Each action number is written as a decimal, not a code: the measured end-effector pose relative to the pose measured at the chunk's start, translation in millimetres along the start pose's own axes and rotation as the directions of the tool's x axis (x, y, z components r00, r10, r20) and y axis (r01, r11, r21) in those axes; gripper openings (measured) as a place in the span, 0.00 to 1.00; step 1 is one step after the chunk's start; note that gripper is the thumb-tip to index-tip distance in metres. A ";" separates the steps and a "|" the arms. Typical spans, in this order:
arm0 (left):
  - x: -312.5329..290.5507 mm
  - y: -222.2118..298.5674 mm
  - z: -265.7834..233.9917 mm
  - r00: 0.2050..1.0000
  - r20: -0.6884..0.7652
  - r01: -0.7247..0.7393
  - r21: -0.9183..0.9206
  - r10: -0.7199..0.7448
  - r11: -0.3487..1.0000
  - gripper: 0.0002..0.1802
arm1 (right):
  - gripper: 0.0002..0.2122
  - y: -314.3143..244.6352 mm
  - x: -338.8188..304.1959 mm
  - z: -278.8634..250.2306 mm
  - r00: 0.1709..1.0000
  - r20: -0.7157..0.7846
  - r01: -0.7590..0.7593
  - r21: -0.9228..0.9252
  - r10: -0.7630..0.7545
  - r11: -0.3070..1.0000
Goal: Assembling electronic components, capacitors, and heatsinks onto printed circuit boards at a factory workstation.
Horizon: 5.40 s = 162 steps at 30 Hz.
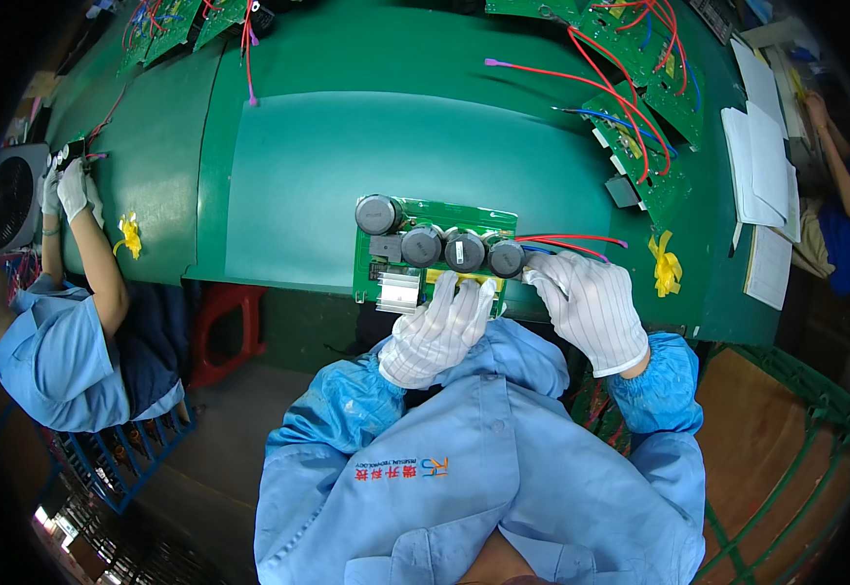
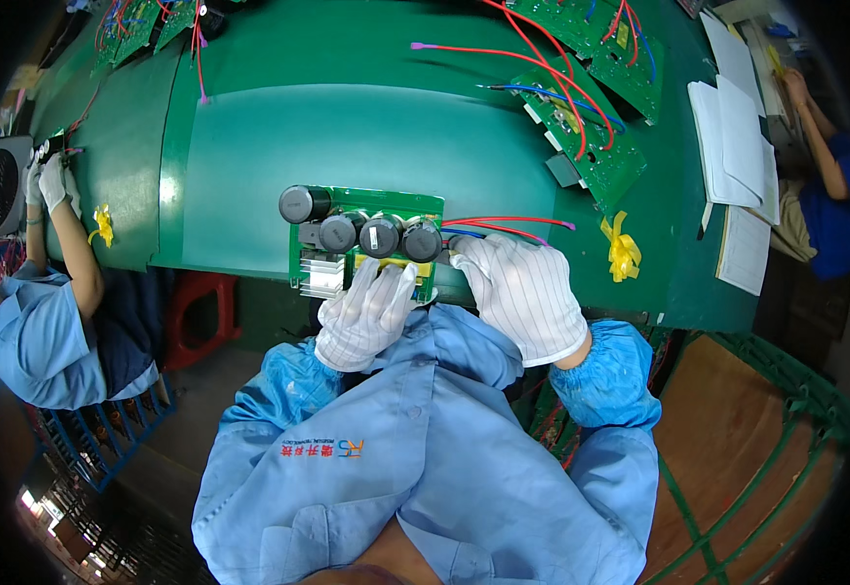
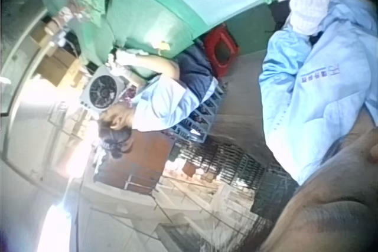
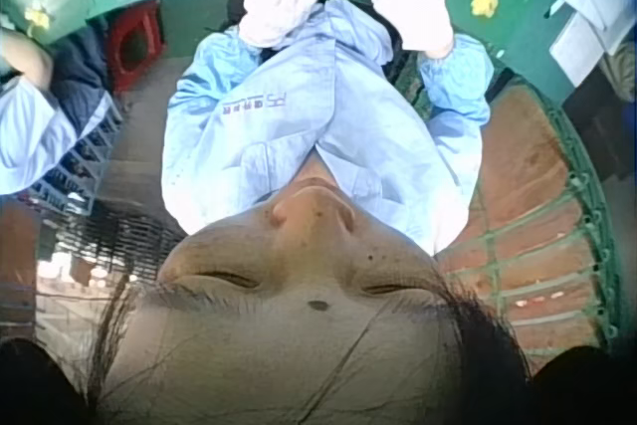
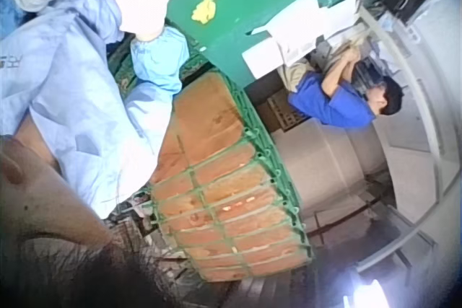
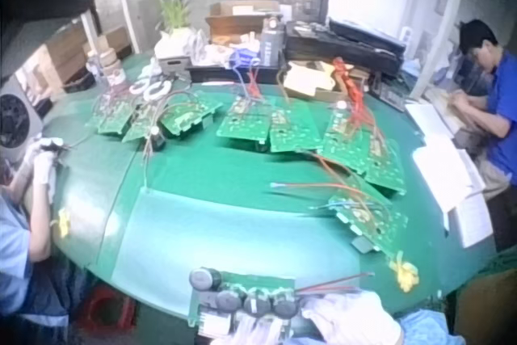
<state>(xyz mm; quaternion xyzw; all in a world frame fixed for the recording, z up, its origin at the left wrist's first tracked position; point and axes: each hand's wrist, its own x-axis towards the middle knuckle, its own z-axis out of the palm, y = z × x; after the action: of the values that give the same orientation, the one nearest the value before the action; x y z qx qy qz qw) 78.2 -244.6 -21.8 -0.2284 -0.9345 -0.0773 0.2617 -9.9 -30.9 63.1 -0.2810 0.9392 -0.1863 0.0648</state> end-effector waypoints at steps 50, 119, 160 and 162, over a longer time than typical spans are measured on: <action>16.0 -6.6 -7.3 0.999 -0.014 -0.053 0.007 0.053 0.999 0.22 | 0.17 -11.2 22.2 17.4 0.994 -0.090 0.067 0.024 -0.064 0.997; 14.8 -66.9 -53.3 0.996 0.072 0.066 -0.201 -0.053 0.977 0.35 | 0.28 -36.7 -35.3 48.1 0.962 -0.274 0.047 0.141 -0.007 0.989; -3.1 -62.0 -24.2 0.937 0.031 0.311 -0.520 -0.347 0.795 0.75 | 0.18 -11.1 -31.0 22.3 0.974 -0.226 0.079 0.253 -0.021 0.964; -1.6 -57.8 -30.3 0.896 0.074 0.404 -0.543 -0.437 0.736 0.68 | 0.17 -13.0 -32.1 25.2 0.979 -0.186 -0.010 0.384 0.088 0.923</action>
<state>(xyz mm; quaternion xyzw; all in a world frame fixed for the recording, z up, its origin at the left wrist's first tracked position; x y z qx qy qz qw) 66.2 -304.2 1.7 -0.0738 -0.8923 -0.4035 0.1886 29.1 -31.2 45.4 -0.2192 0.8935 -0.3909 0.0282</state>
